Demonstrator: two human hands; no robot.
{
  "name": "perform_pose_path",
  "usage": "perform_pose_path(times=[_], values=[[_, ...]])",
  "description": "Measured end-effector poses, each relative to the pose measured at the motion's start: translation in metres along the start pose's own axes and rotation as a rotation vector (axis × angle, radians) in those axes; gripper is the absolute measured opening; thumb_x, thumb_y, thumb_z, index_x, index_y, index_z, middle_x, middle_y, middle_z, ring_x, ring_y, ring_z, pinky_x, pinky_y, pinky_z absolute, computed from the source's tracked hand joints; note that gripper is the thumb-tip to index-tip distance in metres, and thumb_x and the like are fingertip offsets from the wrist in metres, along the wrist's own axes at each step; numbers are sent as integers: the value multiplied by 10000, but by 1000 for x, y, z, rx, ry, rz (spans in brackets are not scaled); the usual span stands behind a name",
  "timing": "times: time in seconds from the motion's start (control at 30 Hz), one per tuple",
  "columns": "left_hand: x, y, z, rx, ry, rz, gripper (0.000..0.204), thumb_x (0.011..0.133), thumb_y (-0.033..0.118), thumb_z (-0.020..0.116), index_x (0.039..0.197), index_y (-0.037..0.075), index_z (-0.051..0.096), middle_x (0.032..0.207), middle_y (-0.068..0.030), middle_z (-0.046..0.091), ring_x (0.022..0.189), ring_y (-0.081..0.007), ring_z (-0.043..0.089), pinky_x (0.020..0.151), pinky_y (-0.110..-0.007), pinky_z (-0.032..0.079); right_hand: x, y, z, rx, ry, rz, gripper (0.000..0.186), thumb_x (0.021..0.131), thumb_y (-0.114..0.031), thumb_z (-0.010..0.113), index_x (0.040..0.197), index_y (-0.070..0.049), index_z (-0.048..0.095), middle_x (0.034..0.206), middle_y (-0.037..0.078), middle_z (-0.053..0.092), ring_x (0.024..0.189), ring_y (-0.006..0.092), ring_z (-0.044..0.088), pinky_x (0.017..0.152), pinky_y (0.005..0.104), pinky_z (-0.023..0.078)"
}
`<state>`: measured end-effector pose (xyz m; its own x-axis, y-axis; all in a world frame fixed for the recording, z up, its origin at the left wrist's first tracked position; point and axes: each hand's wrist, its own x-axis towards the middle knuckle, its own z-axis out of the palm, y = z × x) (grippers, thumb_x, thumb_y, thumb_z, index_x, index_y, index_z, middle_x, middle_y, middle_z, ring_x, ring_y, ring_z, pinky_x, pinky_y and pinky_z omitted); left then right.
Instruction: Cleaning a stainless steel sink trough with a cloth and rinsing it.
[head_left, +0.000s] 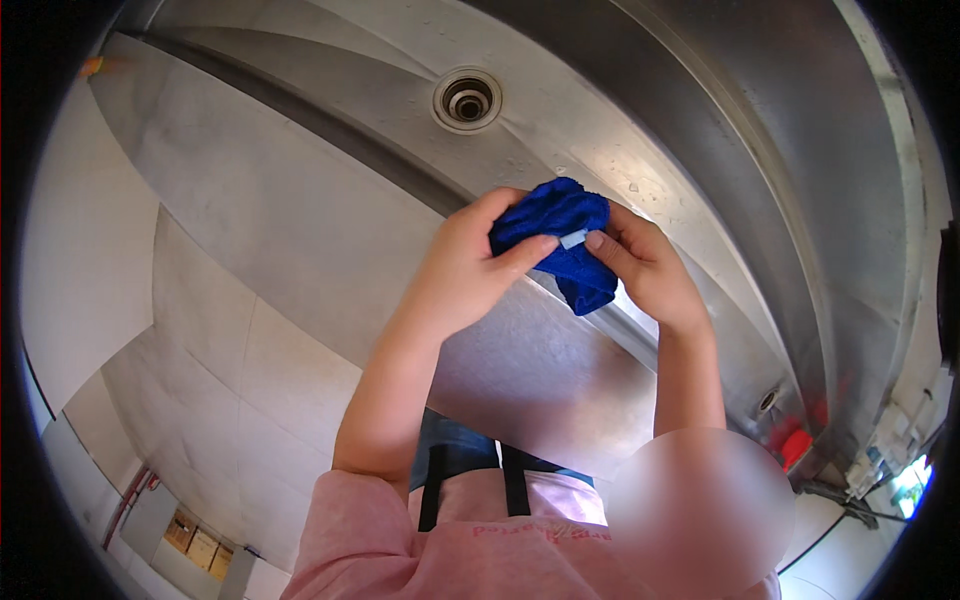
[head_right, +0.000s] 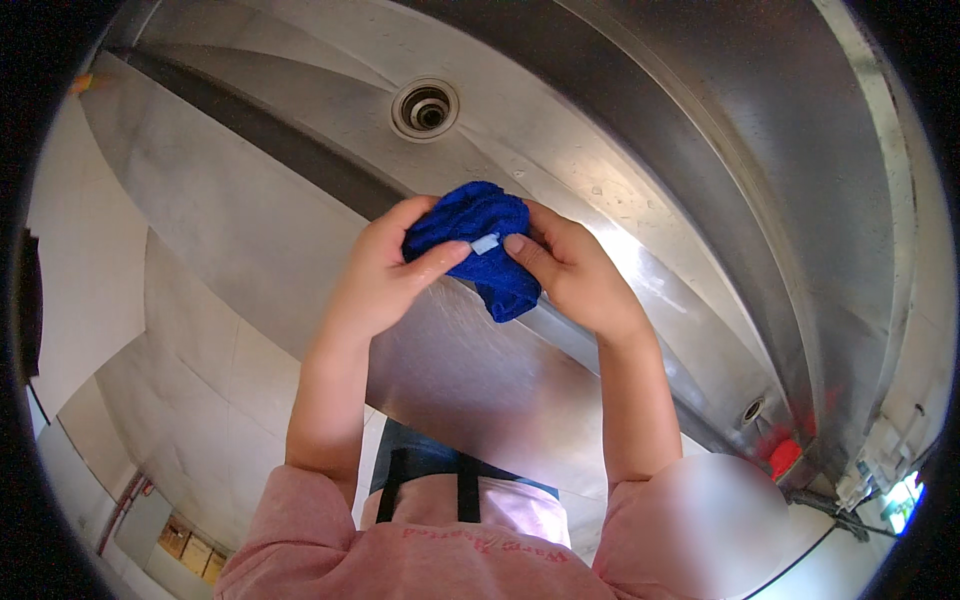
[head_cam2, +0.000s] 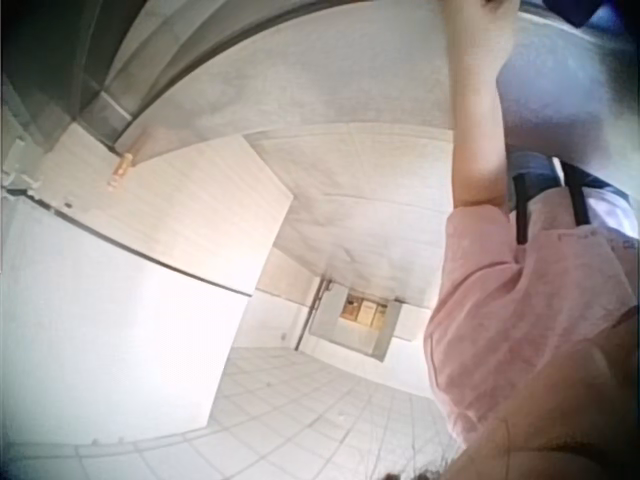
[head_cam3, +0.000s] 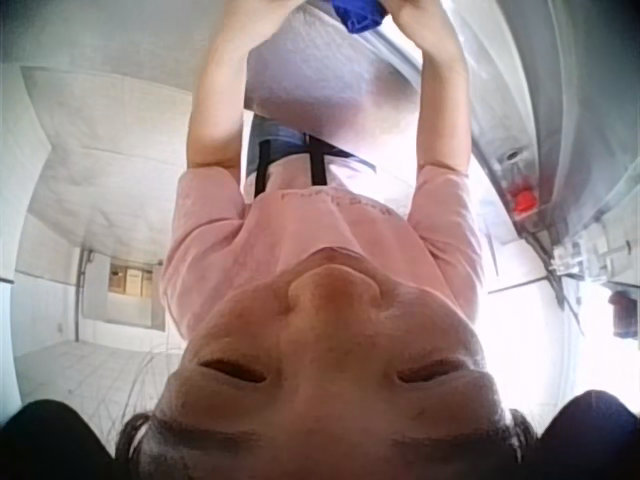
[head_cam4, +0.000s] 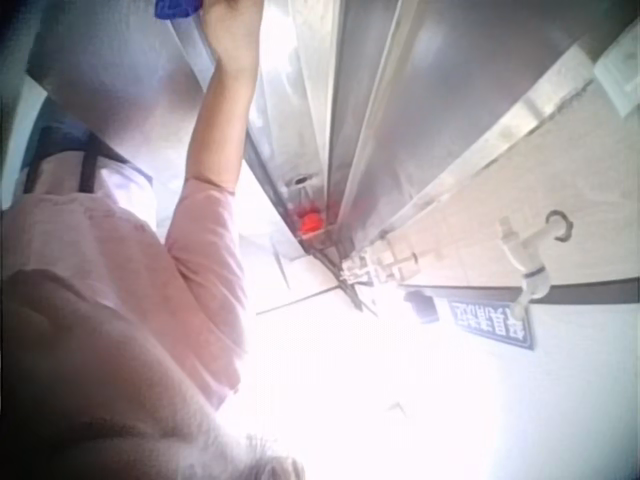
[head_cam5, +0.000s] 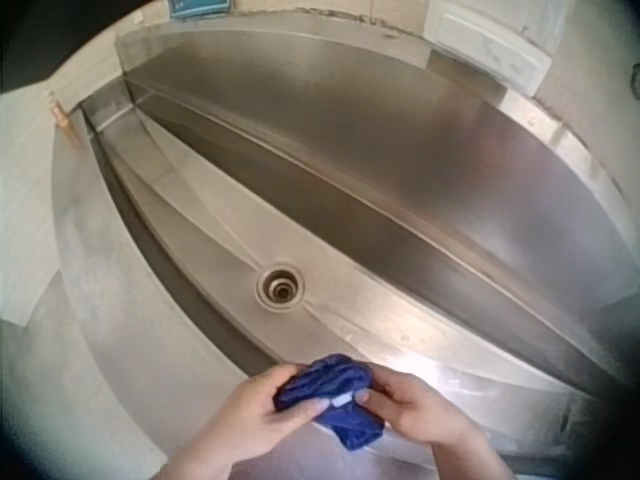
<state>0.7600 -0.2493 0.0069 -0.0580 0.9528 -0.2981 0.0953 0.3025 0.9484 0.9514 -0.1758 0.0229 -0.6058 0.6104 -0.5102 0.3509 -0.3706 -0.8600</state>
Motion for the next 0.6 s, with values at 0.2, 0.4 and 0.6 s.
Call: perform_pose_path(times=[0.2, 0.4, 0.6], values=[[-2, 10, -1, -647, 154, -100, 267, 912, 157, 593, 1107, -16, 536, 994, -92, 614, 867, -142, 603, 758, -296, 512, -3, 12, -7, -54, 0, -68, 429, 902, -105, 528, 1325, -55, 471, 1160, 86, 581, 998, 145, 535, 889, 276, 423], [-21, 19, 12, -635, 117, -86, 268, 921, 146, 581, 1120, -11, 495, 989, -96, 596, 872, -139, 597, 751, -275, 510, -13, 4, 13, -283, 67, -355, 697, 789, -120, 657, 1414, -108, 348, 1415, 142, 387, 1233, 286, 448, 1003, 357, 376], [-37, 39, 15, -653, 164, -79, 278, 922, 146, 588, 1155, 19, 507, 1010, -71, 586, 934, -107, 552, 817, -232, 453, -8, 2, 30, -605, 355, -341, 510, 679, 22, 600, 1180, -46, 532, 1140, 144, 603, 1060, 301, 586, 913, 353, 445]])
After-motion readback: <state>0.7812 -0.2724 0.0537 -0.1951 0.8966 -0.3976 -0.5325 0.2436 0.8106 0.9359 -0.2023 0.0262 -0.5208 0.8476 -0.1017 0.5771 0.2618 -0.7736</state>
